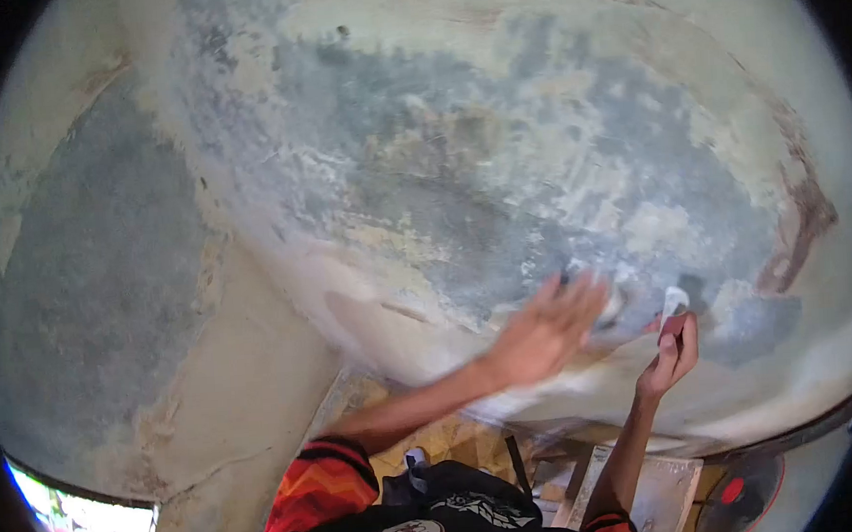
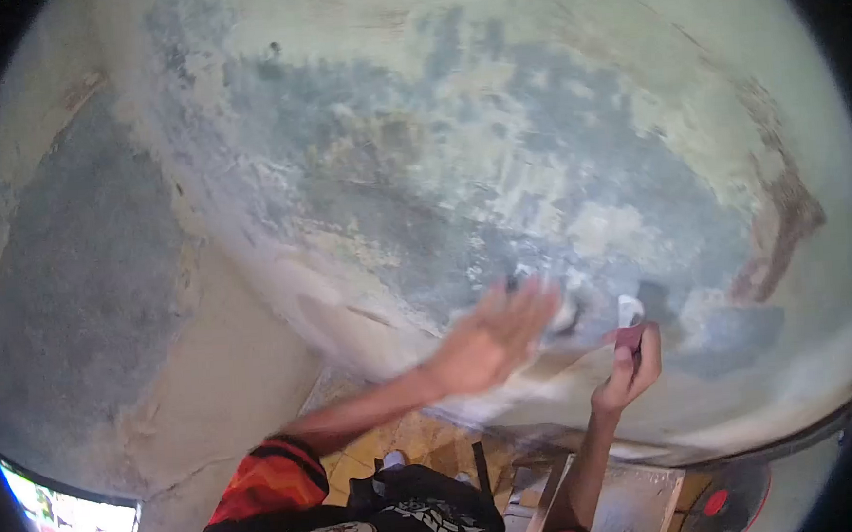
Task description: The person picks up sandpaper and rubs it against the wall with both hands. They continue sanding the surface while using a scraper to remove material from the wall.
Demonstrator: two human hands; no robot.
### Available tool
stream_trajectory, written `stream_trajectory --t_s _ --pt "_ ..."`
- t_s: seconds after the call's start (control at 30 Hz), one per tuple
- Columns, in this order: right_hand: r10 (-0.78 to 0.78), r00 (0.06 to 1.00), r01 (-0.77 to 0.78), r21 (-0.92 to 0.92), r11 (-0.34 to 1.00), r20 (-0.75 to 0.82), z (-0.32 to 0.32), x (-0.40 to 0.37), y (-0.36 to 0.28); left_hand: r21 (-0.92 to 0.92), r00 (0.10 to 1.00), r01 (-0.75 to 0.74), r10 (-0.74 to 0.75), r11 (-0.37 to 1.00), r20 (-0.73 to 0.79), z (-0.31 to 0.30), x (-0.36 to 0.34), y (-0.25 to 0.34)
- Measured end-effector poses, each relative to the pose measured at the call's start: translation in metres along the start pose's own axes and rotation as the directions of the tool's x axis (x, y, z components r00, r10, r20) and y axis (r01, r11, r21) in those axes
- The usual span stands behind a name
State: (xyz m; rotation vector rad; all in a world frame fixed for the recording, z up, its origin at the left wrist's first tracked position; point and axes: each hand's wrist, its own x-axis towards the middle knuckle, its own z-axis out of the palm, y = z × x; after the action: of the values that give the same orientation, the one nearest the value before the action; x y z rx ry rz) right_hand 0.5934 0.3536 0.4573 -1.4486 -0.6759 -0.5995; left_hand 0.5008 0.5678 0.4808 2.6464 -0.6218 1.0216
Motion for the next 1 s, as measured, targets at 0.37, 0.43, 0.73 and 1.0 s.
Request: stream_trajectory --t_s 0.37,0.43,0.73,1.0 --pt "0.589 0.316 -0.919 0.087 0.384 0.744 0.102 -0.143 0.004 -0.116 -0.089 0.987 -0.982 -0.110 0.168 0.001 -0.464 0.077" --pt "0.279 0.594 -0.424 -0.001 0.905 0.755 0.129 -0.166 0.035 -0.233 -0.099 0.968 -0.995 -0.096 -0.001 -0.011 -0.500 0.072" --pt "-0.028 0.999 0.032 -0.317 0.948 0.019 0.210 -0.007 -0.067 -0.409 0.296 0.889 -0.940 0.207 0.168 -0.036 -0.393 -0.096" --pt "-0.484 0.875 0.335 -0.719 0.609 -0.002 0.255 0.076 -0.141 -0.470 0.498 0.819 -0.815 0.330 0.296 -0.069 -0.382 -0.164"
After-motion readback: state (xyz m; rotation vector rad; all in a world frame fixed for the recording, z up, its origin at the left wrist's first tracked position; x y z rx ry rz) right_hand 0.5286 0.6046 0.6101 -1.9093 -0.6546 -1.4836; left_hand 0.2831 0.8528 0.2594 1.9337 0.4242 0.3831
